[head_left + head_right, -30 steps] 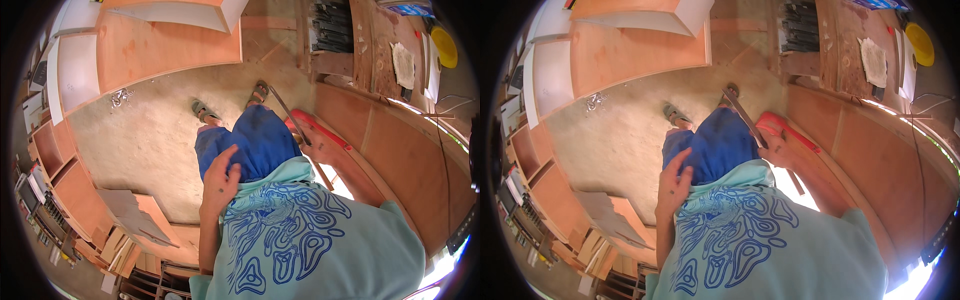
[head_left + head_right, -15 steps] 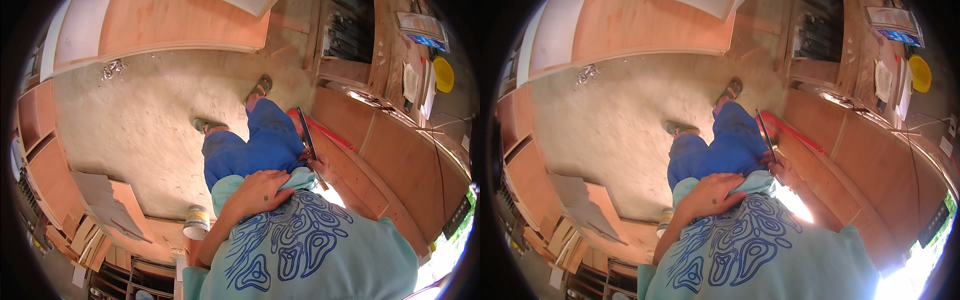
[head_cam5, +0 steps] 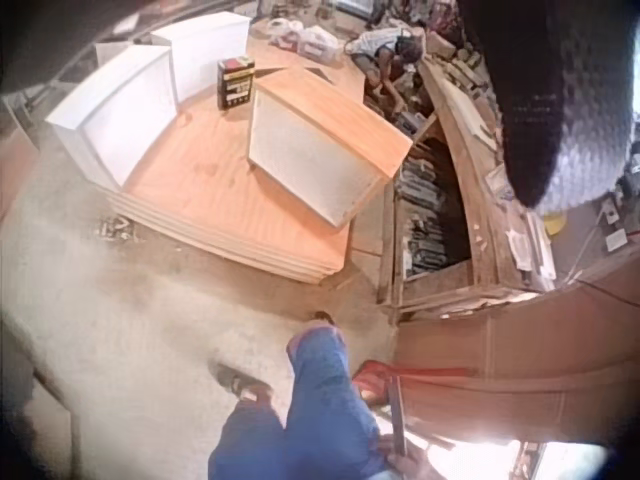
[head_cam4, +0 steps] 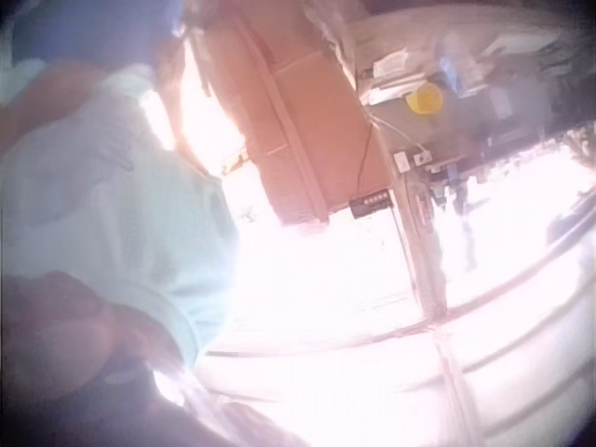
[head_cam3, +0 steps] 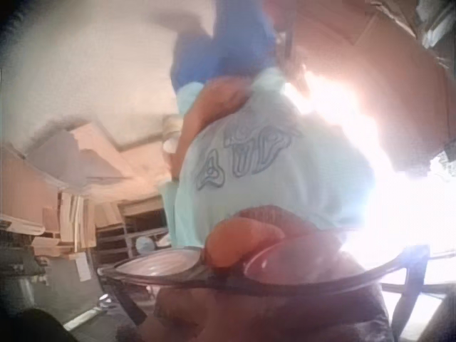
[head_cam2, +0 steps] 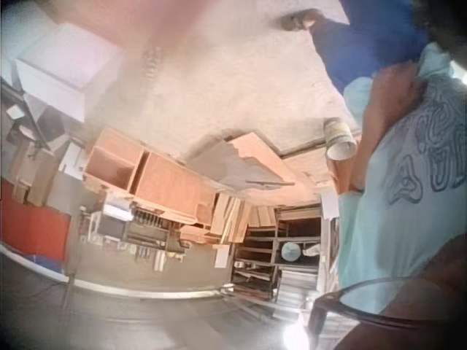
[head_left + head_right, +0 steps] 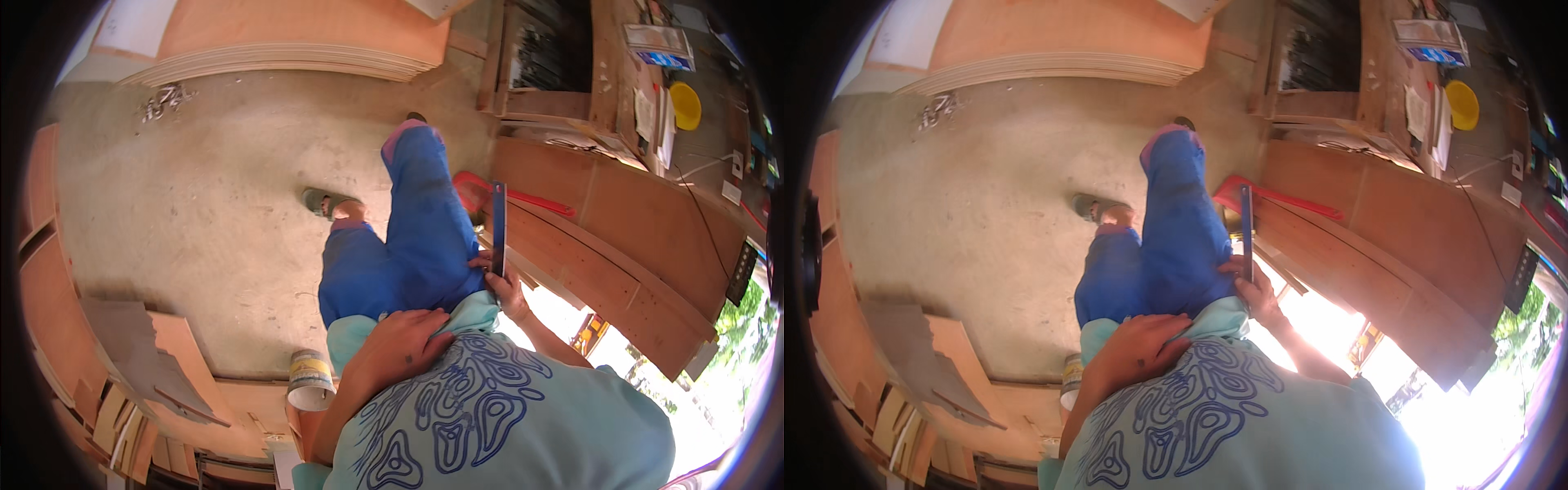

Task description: The person assembles white cabinet components in a workshop, using a utility knife to trim edges and a cloth to wipe surfaces. They handle multiple panels, apply adhesive, and align parts while another person works nearby.

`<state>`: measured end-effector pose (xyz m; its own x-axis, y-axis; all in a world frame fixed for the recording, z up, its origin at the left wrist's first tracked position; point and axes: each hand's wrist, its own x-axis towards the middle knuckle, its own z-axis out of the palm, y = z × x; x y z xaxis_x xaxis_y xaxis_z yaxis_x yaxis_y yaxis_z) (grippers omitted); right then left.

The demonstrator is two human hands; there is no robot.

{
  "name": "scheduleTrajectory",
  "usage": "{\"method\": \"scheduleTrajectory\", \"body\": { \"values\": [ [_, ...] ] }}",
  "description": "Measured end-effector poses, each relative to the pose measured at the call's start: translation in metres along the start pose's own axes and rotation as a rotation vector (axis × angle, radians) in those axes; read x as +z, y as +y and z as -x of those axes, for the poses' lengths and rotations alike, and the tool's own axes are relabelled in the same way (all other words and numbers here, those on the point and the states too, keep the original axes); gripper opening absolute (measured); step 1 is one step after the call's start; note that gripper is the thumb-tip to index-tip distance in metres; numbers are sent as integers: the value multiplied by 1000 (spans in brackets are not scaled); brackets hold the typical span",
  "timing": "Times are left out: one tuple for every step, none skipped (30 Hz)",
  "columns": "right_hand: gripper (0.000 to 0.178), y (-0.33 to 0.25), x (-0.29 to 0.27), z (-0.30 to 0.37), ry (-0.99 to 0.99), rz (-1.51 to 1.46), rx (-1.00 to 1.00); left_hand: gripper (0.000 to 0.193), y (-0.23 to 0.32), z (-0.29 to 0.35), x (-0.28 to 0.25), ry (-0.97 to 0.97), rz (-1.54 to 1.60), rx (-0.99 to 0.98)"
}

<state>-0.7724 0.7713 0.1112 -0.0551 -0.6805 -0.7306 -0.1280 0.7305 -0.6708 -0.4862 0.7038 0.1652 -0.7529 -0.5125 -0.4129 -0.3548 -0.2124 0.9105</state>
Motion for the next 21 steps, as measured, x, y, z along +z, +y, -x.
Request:
{"method": "scheduleTrajectory", "body": {
  "values": [
    [49,-2,4,-1,-11,13,-27,38,-3,7,-2,70,35,19],
    [50,-6,10,-1,25,11,24,39,-8,12,0,130,77,38],
    [50,-5,14,-3,22,8,12,40,-13,16,0,193,119,57],
    [51,-6,16,-5,17,5,0,40,-20,21,-4,329,16,44],
    [51,-6,19,-8,21,3,-15,40,-29,22,-11,458,-90,38],
    [50,-12,23,-10,31,19,15,41,-38,27,-16,590,-195,32],
    [50,-16,25,-15,-14,68,-9,40,-54,34,-18,594,-203,-23],
    [50,-19,25,-21,-52,109,-36,40,-75,42,-21,591,-219,-74],
    [50,-24,27,-30,-90,157,-74,41,-85,49,-31,598,-233,-117],
    [49,-24,31,-35,-105,182,-66,42,-89,61,-39,474,-106,-346],
    [48,-29,36,-43,-121,214,-87,45,-89,69,-48,340,21,-559],
    [47,-35,42,-53,-146,248,-106,46,-97,77,-48,384,55,-563],
    [47,-43,47,-64,-177,286,-126,48,-113,85,-42,433,93,-570],
    [48,-52,50,-75,-244,274,-97,49,-123,91,-36,489,139,-586],
    [47,-64,57,-85,-268,286,-103,48,-127,96,-38,550,190,-604],
    [47,-80,64,-98,-294,300,-110,46,-130,98,-43,613,243,-622],
    [47,-92,72,-110,-321,311,-108,45,-133,101,-45,671,298,-645],
    [46,-90,78,-131,-301,334,-198,42,-144,106,-38,831,261,-637],
    [45,-90,82,-148,-277,371,-177,40,-166,104,-23,995,224,-629],
    [45,-89,89,-169,-238,390,-161,38,-201,103,-15,1147,161,-611],
    [44,-92,102,-193,-228,423,-152,32,-252,110,9,1247,329,-641]
  ]
}}
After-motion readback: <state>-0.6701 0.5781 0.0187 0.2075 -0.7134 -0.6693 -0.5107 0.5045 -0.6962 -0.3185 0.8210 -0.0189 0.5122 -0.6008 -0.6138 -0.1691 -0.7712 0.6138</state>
